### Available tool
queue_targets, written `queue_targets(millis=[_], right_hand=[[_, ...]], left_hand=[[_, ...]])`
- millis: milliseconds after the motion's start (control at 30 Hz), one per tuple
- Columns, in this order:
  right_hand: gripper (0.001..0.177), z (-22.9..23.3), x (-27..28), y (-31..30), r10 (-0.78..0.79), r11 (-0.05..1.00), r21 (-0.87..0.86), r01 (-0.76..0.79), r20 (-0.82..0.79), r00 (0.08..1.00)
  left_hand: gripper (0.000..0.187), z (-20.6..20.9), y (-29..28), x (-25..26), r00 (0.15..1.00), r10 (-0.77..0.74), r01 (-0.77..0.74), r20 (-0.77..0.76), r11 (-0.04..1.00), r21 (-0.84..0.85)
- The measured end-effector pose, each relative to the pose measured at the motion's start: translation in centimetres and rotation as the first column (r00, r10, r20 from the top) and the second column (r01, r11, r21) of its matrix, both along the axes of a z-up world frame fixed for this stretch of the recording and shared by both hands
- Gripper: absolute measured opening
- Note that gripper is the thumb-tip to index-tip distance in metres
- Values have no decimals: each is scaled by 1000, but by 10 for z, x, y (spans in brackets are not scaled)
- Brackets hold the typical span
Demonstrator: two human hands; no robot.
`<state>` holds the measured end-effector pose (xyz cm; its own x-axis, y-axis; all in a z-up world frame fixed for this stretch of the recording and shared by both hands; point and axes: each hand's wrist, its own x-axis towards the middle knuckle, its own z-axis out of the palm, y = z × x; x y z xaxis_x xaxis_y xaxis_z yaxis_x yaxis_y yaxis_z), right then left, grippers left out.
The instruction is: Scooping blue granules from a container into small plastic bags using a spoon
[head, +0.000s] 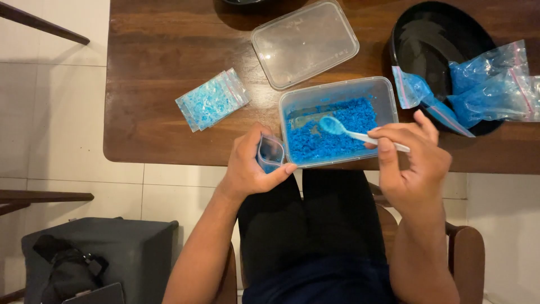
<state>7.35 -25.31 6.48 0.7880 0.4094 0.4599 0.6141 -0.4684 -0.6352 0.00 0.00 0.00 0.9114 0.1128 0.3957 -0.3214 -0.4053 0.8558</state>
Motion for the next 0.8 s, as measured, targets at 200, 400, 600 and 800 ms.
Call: queue_targets(millis=[200, 400, 600, 800], right_hand=[[23, -6, -8, 14, 101, 990, 108, -88, -119, 988], [29, -11, -15, 25, -45, 990, 126, 64, -150, 988], [28, -16, -19, 28, -87, 970, 212, 119, -155, 984], [30, -16, -20, 28, -101, 977, 175, 124, -138, 985]], left_hand=[[49, 1, -1, 0, 1000, 13, -12, -24, 999, 35], [49, 0, -1, 1, 1000, 15, -14, -13, 999, 42], [54, -2, 0, 1, 999, 25, -24, -29, 999, 33], [54, -4, 0, -1, 999, 29, -27, -35, 998, 55]])
